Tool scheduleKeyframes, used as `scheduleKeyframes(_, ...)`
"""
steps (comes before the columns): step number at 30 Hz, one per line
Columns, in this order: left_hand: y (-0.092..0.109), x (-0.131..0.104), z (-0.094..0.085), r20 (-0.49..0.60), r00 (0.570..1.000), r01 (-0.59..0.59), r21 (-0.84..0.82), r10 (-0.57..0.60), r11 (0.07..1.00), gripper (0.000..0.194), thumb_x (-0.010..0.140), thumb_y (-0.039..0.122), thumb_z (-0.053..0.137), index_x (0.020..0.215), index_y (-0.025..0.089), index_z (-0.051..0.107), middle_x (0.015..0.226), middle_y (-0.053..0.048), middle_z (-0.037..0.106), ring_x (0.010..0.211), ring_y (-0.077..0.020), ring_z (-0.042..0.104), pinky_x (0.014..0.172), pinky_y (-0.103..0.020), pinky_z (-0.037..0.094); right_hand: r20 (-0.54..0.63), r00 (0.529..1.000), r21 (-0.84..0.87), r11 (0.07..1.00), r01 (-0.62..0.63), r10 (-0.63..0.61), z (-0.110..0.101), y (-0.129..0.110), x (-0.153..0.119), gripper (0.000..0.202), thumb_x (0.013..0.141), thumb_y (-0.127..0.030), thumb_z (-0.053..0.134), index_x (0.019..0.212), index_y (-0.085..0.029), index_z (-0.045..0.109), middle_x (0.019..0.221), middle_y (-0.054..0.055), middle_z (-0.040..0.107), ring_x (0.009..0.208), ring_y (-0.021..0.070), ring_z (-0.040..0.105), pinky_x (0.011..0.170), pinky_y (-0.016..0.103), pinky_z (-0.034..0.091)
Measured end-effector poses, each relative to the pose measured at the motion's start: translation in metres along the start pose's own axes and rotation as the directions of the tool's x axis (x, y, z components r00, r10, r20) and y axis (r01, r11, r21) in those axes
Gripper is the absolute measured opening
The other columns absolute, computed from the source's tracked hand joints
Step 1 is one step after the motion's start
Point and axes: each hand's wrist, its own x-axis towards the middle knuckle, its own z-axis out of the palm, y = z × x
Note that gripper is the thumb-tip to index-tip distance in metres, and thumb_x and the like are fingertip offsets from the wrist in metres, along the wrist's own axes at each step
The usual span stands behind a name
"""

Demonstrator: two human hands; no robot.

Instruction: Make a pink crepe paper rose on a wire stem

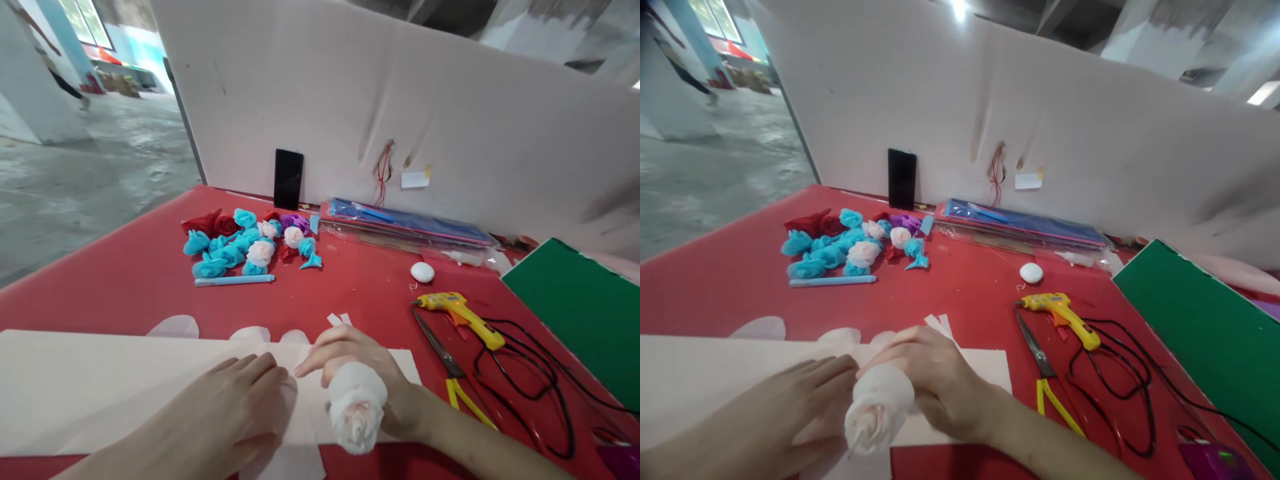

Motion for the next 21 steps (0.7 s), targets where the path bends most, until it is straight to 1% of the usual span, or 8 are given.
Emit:
scheduleKeyframes(2, 0.000, 0.002, 0.002, 0.066, 0.998, 0.015, -0.063, -0.011, 0.998, 0.033, 0.064, 0.020, 0.051, 0.095, 0.024, 0.063, 0.092, -0.005, 0.065, 0.082, -0.0248, 0.062, 0.076, -0.037, 0.047, 0.017, 1.000, 0.022, 1.000, -0.001, 0.000, 0.003, 0.003, -0.002, 0.023, 0.092, -0.037, 0.040, 0.088, -0.020, 0.055, 0.095, 0.009, 0.068, 0.099, 0.0166, 0.056, 0.087, 0.032, 0.045)
scheduleKeyframes(4, -0.003, 0.003, 0.002, 0.073, 0.997, 0.033, -0.134, -0.024, 0.990, 0.038, 0.064, 0.019, 0.050, 0.100, 0.025, 0.061, 0.096, -0.005, 0.063, 0.086, -0.0251, 0.061, 0.079, -0.038, 0.046, 0.033, 0.999, 0.044, 0.999, -0.026, 0.025, 0.005, 0.003, -0.003, 0.018, 0.091, -0.033, 0.044, 0.086, -0.019, 0.056, 0.095, 0.009, 0.068, 0.099, 0.0165, 0.056, 0.088, 0.032, 0.045)
scheduleKeyframes(8, -0.008, 0.004, 0.000, 0.069, 0.998, 0.030, -0.236, -0.015, 0.971, 0.045, 0.061, 0.023, 0.054, 0.106, 0.027, 0.060, 0.101, -0.005, 0.063, 0.088, -0.0251, 0.060, 0.079, -0.035, 0.045, 0.041, 0.981, 0.133, 0.972, -0.193, 0.189, 0.004, -0.001, -0.004, 0.014, 0.089, -0.030, 0.047, 0.083, -0.021, 0.055, 0.096, 0.008, 0.067, 0.098, 0.0175, 0.055, 0.088, 0.034, 0.045)
scheduleKeyframes(10, -0.009, 0.005, -0.004, 0.101, 0.994, 0.064, -0.283, -0.036, 0.957, 0.044, 0.060, 0.023, 0.055, 0.104, 0.027, 0.061, 0.098, -0.004, 0.064, 0.086, -0.0250, 0.060, 0.075, -0.034, 0.045, 0.046, 0.972, 0.171, 0.957, -0.235, 0.230, 0.002, -0.004, -0.003, 0.016, 0.090, -0.030, 0.043, 0.085, -0.022, 0.056, 0.096, 0.007, 0.066, 0.098, 0.0184, 0.054, 0.088, 0.036, 0.043)
scheduleKeyframes(13, -0.008, 0.005, -0.012, 0.148, 0.986, 0.125, -0.342, -0.078, 0.931, 0.036, 0.058, 0.020, 0.053, 0.092, 0.026, 0.063, 0.090, -0.002, 0.063, 0.082, -0.0230, 0.059, 0.070, -0.031, 0.044, 0.054, 0.968, 0.190, 0.949, -0.252, 0.246, 0.000, -0.005, -0.002, 0.018, 0.090, -0.022, 0.040, 0.090, -0.023, 0.058, 0.102, 0.007, 0.063, 0.099, 0.0177, 0.054, 0.088, 0.036, 0.043)
scheduleKeyframes(17, -0.006, 0.006, -0.019, 0.143, 0.989, 0.076, -0.371, -0.024, 0.926, 0.018, 0.058, 0.015, 0.051, 0.071, 0.022, 0.061, 0.079, 0.001, 0.061, 0.076, -0.0181, 0.058, 0.068, -0.026, 0.042, 0.047, 0.967, 0.176, 0.951, -0.255, 0.250, 0.000, -0.005, -0.001, 0.023, 0.089, -0.016, 0.038, 0.091, -0.022, 0.060, 0.106, 0.007, 0.060, 0.100, 0.0175, 0.053, 0.087, 0.036, 0.043)
scheduleKeyframes(19, -0.007, 0.006, -0.019, 0.140, 0.990, 0.061, -0.412, -0.003, 0.909, 0.014, 0.058, 0.014, 0.050, 0.066, 0.021, 0.059, 0.076, 0.002, 0.061, 0.073, -0.0160, 0.058, 0.066, -0.024, 0.041, 0.051, 0.965, 0.170, 0.950, -0.262, 0.257, 0.001, -0.005, -0.002, 0.023, 0.088, -0.015, 0.038, 0.090, -0.022, 0.060, 0.103, 0.007, 0.060, 0.100, 0.0177, 0.052, 0.087, 0.036, 0.043)
scheduleKeyframes(21, -0.009, 0.005, -0.015, 0.131, 0.991, 0.089, -0.472, -0.030, 0.877, 0.008, 0.061, 0.017, 0.051, 0.064, 0.021, 0.057, 0.075, 0.003, 0.063, 0.071, -0.0146, 0.058, 0.065, -0.023, 0.042, 0.055, 0.960, 0.171, 0.945, -0.278, 0.273, 0.001, -0.006, -0.002, 0.022, 0.087, -0.016, 0.038, 0.088, -0.021, 0.060, 0.100, 0.007, 0.060, 0.098, 0.0177, 0.052, 0.087, 0.036, 0.043)
